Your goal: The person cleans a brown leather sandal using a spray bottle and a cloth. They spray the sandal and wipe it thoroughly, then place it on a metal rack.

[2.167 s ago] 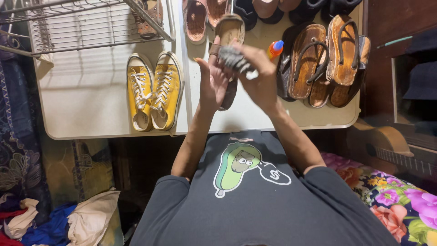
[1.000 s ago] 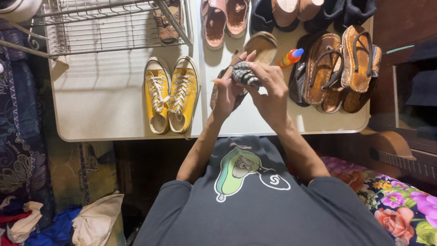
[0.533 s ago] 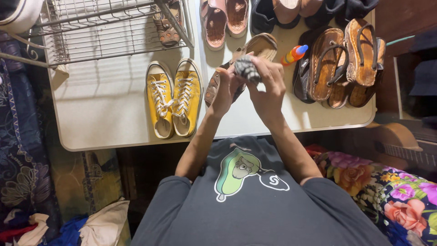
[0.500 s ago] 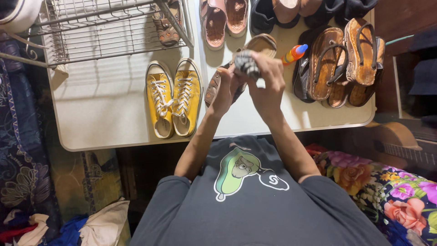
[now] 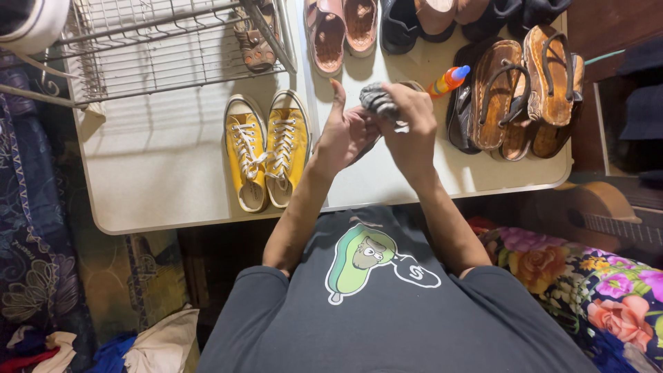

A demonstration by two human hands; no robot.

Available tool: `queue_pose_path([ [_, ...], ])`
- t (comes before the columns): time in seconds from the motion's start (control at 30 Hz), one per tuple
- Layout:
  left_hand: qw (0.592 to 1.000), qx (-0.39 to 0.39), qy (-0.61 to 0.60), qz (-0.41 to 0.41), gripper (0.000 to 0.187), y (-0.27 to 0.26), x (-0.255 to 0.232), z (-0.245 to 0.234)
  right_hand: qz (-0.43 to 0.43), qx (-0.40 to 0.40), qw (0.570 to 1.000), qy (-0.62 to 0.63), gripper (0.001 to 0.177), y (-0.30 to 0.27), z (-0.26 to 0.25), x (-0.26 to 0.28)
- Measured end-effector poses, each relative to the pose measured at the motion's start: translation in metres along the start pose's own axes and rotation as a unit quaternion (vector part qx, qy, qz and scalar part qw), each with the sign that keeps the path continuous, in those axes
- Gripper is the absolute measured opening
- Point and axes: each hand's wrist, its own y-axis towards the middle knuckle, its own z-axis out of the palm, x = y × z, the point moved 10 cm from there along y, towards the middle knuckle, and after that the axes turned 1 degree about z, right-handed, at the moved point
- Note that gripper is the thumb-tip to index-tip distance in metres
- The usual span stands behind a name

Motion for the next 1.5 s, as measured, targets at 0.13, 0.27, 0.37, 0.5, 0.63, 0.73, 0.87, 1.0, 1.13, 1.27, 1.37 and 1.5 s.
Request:
queue_pose_path([
  [0.13,0.990,-0.034,0.133,0.016,0.097,0.004,-0.007,-0.017,0.188,-0.027,0.953,0.237,0.047,0.004,0.004,-0.054],
  [0.27,0.984,-0.007,0.177,0.028,0.091,0.013,-0.014,-0.035,0.182,-0.016,0.965,0.190,0.051,-0.004,0.001,-0.047],
  [0.37,0.990,-0.034,0.135,0.023,0.051,0.015,-0.013,-0.052,0.122,0.007,0.985,0.121,0.052,-0.005,0.002,-0.025],
  [0.5,0.985,-0.068,0.157,0.016,0.039,0.017,-0.007,-0.061,0.125,0.029,0.974,0.189,0.050,-0.003,0.006,-0.022],
  [0.63,0.954,-0.087,0.280,-0.064,0.042,0.008,0.007,-0.064,0.174,0.031,0.955,0.239,0.049,-0.004,0.002,-0.036],
  [0.73,0.867,-0.103,0.488,-0.010,0.043,0.000,-0.010,-0.058,0.186,0.031,0.954,0.232,0.048,-0.005,-0.001,-0.042],
  [0.87,0.861,-0.101,0.494,0.063,0.034,-0.001,-0.029,-0.052,0.144,0.030,0.972,0.184,0.048,-0.005,-0.005,-0.036],
  [1.0,0.957,-0.099,0.252,0.108,0.024,0.008,-0.040,-0.060,0.138,0.031,0.974,0.178,0.049,-0.006,-0.003,-0.035],
  [1.13,0.968,-0.117,0.169,0.147,0.025,0.010,-0.043,-0.069,0.134,0.032,0.976,0.170,0.049,-0.006,-0.002,-0.033],
  [1.27,0.965,-0.125,0.152,0.174,0.026,0.007,-0.048,-0.072,0.125,0.035,0.978,0.163,0.049,-0.004,-0.003,-0.028],
  [1.37,0.979,-0.069,0.123,0.144,0.028,0.008,-0.044,-0.062,0.110,0.034,0.984,0.138,0.051,0.000,-0.004,-0.021],
  [1.5,0.994,-0.048,0.069,0.073,0.050,0.009,-0.022,-0.049,-0.024,0.022,0.999,0.013,0.058,0.006,0.001,0.010],
])
